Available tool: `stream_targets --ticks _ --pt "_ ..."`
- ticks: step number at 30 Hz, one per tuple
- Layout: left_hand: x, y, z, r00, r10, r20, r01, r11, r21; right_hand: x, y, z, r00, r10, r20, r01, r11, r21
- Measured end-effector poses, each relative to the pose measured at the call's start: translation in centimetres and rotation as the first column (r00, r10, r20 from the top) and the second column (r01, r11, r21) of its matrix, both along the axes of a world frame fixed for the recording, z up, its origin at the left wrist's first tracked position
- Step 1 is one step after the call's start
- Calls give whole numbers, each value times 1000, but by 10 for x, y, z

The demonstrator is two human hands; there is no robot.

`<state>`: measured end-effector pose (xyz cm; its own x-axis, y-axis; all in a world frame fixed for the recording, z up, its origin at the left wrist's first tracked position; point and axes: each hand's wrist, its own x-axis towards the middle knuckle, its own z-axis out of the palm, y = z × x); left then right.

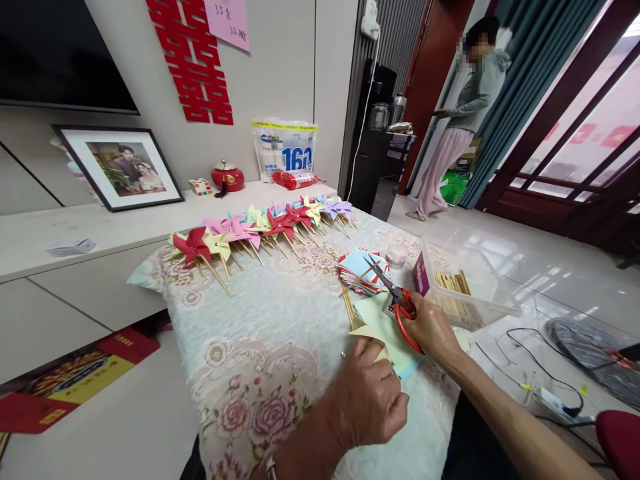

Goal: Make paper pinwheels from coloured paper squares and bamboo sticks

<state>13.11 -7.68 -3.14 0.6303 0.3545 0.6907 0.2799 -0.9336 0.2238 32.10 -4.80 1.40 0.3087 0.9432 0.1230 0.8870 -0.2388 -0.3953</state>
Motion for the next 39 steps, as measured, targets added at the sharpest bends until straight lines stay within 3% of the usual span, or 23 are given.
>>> stream_targets --ticks 10,19,27,30,36,39 --pt "5 8 -2 968 -139 -209 111 984 -138 13 -3 -3 995 45 -84 -36 993 109" --pt "5 7 2 979 -135 -156 101 973 -208 11 -5 29 996 76 -55 -66 984 165" --pt "5 8 2 966 -127 -225 83 977 -198 5 -8 43 990 132 -48 -120 971 206" --pt "5 8 1 967 -119 -224 78 980 -183 -2 -11 40 981 188 -51 -176 967 183" --pt "5 9 -1 963 -120 -241 90 987 -132 -13 -14 12 970 245 -4 -244 969 47" --pt "4 6 0 972 -108 -207 88 991 -102 -16 -14 5 970 242 11 -242 970 37"
